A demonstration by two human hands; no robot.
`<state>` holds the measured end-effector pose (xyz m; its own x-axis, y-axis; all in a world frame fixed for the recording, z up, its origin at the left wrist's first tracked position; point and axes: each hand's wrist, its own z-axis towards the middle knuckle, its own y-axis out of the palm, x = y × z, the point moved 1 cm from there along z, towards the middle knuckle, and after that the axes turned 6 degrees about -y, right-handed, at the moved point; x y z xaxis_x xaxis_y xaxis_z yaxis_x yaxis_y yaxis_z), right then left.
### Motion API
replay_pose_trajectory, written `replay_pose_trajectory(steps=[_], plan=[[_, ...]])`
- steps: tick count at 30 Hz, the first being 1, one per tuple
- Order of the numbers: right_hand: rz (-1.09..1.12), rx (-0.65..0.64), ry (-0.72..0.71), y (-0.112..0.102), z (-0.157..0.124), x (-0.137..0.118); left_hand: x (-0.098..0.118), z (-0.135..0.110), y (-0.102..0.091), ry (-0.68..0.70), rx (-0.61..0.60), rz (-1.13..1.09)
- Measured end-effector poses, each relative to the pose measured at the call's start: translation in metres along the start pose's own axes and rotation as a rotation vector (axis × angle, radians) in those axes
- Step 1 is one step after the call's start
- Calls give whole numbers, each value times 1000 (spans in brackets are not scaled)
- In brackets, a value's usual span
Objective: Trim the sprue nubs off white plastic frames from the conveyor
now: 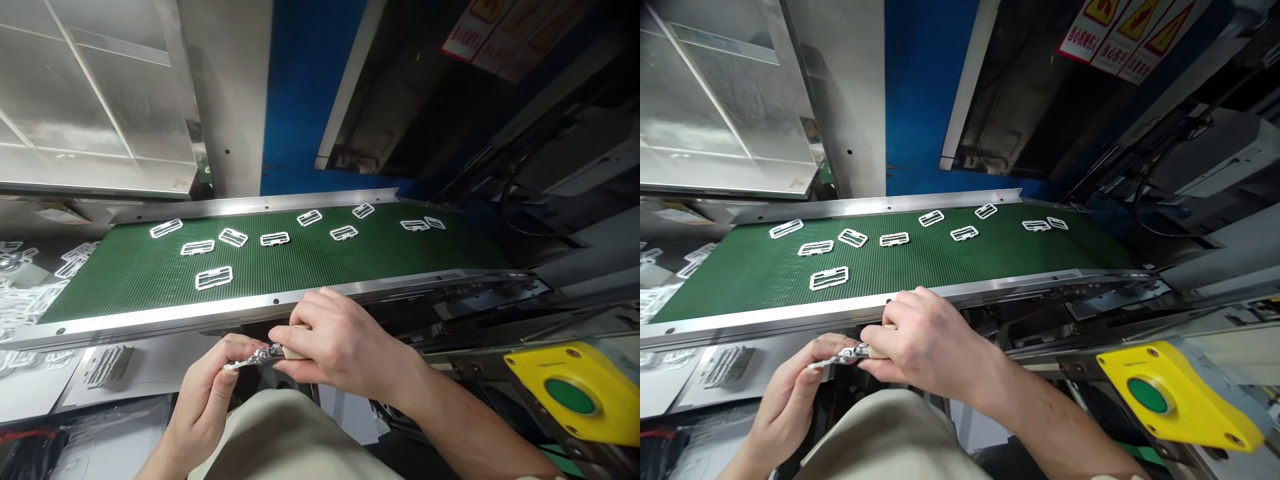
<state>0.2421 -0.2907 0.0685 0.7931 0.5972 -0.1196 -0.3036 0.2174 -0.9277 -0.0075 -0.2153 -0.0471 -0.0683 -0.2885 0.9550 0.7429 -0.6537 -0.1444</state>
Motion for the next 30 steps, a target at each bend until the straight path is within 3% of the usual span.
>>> replay_pose_trajectory(steps=[5,9,30], plan=[[2,71,-36,7,-1,3,2,0,2,-3,29,-26],[100,163,23,10,-1,4,4,-1,4,-5,39,-40],[48,-14,-10,-1,4,-3,9,1,1,28,-3,42]])
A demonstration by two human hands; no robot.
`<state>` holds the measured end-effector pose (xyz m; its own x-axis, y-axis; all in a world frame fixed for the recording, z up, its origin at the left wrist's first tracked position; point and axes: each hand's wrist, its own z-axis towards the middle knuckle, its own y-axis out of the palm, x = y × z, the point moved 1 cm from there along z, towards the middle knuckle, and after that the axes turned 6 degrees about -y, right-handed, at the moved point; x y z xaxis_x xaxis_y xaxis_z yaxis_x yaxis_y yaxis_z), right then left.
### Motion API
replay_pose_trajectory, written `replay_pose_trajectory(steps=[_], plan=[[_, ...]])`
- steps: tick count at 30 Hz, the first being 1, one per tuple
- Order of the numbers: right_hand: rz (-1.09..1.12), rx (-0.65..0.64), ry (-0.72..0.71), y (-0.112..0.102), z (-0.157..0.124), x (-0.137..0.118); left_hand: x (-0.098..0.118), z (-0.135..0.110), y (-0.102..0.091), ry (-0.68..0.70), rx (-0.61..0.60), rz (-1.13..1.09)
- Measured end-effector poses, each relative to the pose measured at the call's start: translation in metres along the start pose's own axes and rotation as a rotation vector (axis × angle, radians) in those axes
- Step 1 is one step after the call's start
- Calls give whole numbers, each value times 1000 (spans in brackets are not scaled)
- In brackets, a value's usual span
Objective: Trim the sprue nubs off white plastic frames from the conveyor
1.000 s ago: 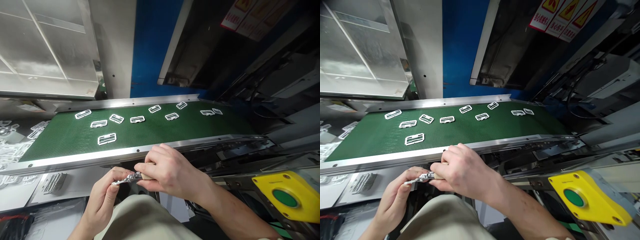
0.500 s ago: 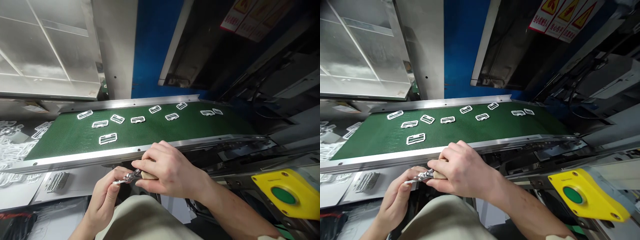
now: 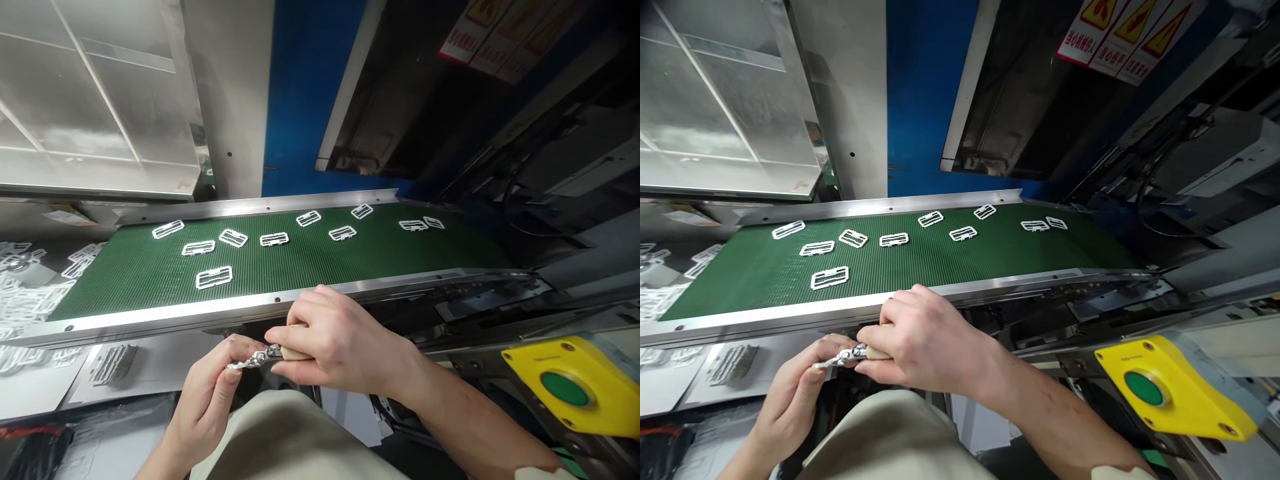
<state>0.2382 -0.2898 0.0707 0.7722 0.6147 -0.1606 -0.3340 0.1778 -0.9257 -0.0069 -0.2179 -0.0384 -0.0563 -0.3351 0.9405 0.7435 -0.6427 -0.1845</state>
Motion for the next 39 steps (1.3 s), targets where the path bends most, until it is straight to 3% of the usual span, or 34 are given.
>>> replay_pose_trajectory(steps=[6,11,17,21,30,35,39], plan=[[-33,-42,-21,2,2,2,-3,-3,0,-37,-3,-5],[-36,-5,-62,9,2,5,-7,-5,0,-34,11,-29],[235,232,40,25,-1,6,-14,-6,3,-7,64,-117],[423,282,190,31,-3,4,-17,-9,7,20,55,-256],[547,295,269,35,-11,2,-22,-14,12,-13,90,-386],[334,176,184,31,-11,2,-20,-14,12,-30,104,-399],[300,123,186,11,-9,1,-17,-13,13,-34,117,-410]])
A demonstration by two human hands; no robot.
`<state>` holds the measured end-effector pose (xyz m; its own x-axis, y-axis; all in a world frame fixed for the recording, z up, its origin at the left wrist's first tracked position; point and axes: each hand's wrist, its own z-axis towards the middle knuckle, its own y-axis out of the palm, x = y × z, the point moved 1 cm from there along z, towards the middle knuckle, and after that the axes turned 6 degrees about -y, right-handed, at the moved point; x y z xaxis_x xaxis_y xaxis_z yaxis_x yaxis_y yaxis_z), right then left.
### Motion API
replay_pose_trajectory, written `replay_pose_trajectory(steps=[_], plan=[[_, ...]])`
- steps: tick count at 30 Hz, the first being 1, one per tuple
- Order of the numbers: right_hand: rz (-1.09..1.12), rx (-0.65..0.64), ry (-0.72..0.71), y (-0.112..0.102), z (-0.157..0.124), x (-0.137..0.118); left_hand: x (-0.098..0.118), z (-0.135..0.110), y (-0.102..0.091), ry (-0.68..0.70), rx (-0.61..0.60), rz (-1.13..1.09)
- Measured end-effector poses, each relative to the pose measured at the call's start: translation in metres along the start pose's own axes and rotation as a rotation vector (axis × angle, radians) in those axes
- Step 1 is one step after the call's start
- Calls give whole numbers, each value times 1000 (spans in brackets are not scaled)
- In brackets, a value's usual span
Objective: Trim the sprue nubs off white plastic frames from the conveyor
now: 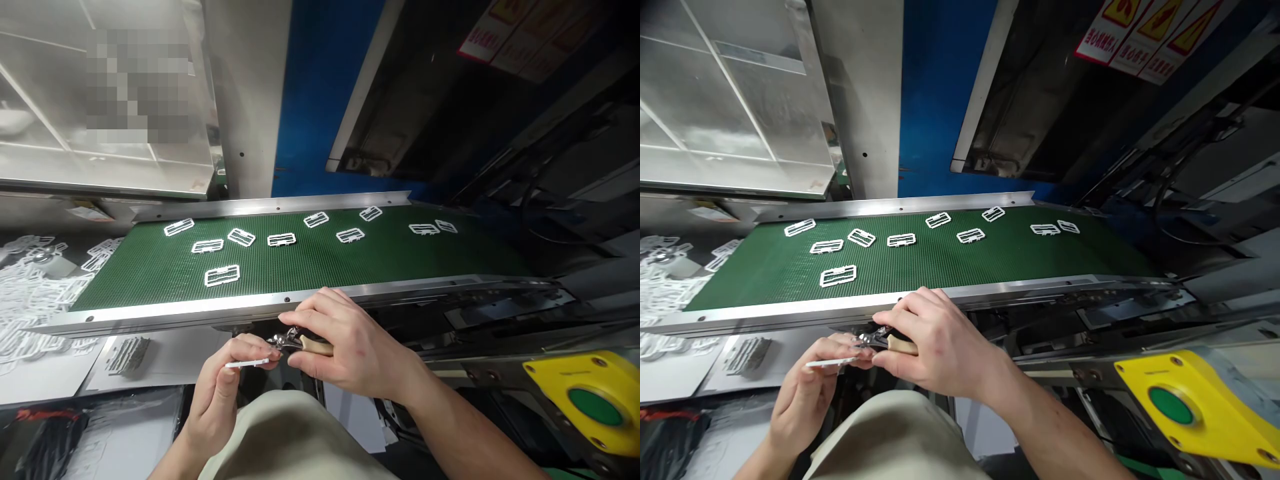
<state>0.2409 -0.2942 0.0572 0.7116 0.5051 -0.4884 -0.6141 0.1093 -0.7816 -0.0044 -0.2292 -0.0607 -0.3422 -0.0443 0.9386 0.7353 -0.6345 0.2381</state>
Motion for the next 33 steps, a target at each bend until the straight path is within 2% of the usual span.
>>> replay_pose_trajectory(steps=[2,3,5,7,8,11,13,15,18,22,25,27,29,31,33], plan=[[132,9,-1,-10,0,-1,1,1,1,-5,15,-13],[271,31,0,-13,-1,1,1,2,1,-11,25,-21],[743,106,48,-7,-7,9,0,2,-1,-7,45,-30],[1308,216,217,14,-17,22,-1,1,-5,3,77,-28],[1538,279,360,29,-22,30,-2,0,-7,8,98,-23],[1651,454,638,72,-37,43,-5,-3,-14,-9,142,-10],[1654,501,718,88,-45,41,-6,-3,-15,-39,133,-5],[1653,495,734,94,-50,35,-5,-1,-14,-54,118,-3],[1602,485,723,98,-56,33,-4,4,-11,-42,95,3],[1505,484,798,106,-63,38,-5,9,-8,-88,56,49],[1400,396,744,89,-61,28,-7,11,-5,-99,-7,74],[1129,321,589,63,-53,18,-6,14,-2,-76,-49,97],[546,234,284,34,-39,8,-4,16,-1,-28,-71,168],[60,158,40,12,-25,0,-1,18,-1,26,-75,247],[-180,96,-66,1,-14,-5,2,18,-2,64,-76,296]])
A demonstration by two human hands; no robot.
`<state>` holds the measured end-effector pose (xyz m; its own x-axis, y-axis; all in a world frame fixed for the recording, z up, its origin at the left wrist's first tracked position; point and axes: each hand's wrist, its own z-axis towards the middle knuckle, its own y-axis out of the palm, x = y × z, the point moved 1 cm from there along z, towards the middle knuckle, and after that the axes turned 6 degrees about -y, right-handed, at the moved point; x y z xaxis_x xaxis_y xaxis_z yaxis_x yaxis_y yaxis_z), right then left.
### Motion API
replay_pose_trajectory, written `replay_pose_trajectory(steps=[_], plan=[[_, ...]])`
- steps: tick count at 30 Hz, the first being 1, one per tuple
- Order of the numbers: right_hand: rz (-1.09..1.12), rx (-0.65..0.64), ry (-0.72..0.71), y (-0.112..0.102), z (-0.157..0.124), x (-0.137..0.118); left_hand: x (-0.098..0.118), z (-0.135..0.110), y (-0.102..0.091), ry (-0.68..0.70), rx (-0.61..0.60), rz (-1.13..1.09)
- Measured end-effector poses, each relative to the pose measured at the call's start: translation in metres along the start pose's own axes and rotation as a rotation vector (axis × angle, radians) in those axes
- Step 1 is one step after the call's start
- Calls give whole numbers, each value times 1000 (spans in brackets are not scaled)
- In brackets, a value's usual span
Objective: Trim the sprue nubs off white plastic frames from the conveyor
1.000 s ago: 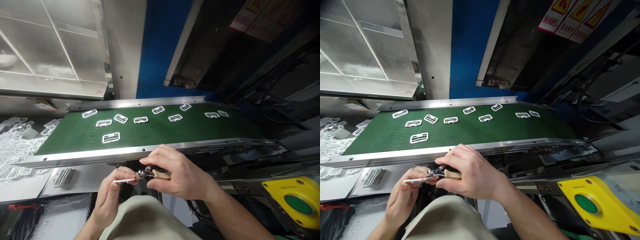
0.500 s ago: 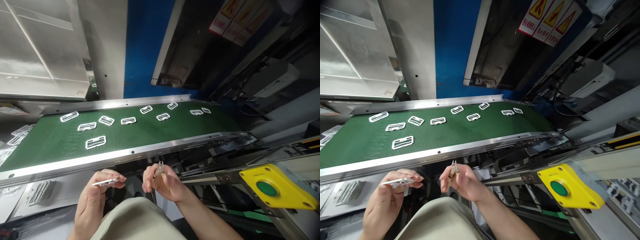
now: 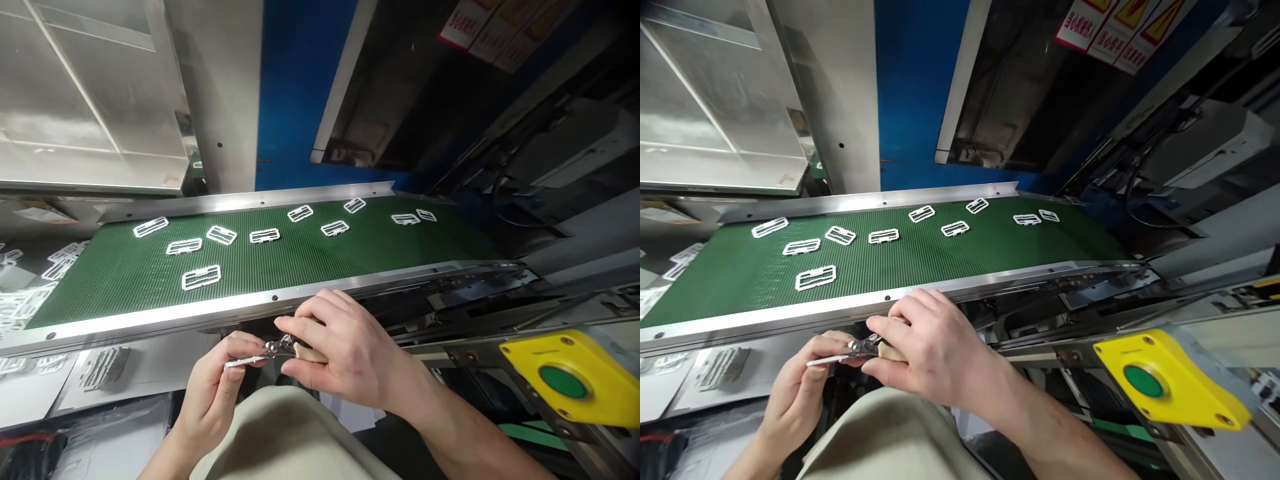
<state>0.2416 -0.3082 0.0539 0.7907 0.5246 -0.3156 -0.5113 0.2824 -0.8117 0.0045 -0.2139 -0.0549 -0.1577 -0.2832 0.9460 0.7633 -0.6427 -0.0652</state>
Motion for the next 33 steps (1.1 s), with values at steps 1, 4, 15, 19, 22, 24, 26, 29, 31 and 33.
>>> replay_pose_trajectory(steps=[1,4,15,19,22,24,26,29,31,33], plan=[[-61,-26,-26,-3,5,-1,1,0,-1,8,0,10],[-138,-69,-82,-5,13,-2,1,-2,-5,20,-2,31],[-215,-174,-147,-7,26,-7,3,-5,-11,77,-2,151],[-234,-223,-152,-8,28,-8,1,-7,-11,71,-12,148],[-223,-251,-148,-7,29,-9,-1,-8,-11,65,-16,126],[-228,-258,-148,-7,29,-9,-1,-7,-11,62,-17,107],[-239,-259,-154,-7,28,-10,-1,-7,-11,58,-18,89],[-253,-268,-163,-9,29,-11,0,-8,-10,53,-20,71],[-257,-275,-169,-10,30,-12,0,-8,-10,52,-14,70],[-258,-278,-170,-11,30,-13,1,-8,-10,53,-5,74]])
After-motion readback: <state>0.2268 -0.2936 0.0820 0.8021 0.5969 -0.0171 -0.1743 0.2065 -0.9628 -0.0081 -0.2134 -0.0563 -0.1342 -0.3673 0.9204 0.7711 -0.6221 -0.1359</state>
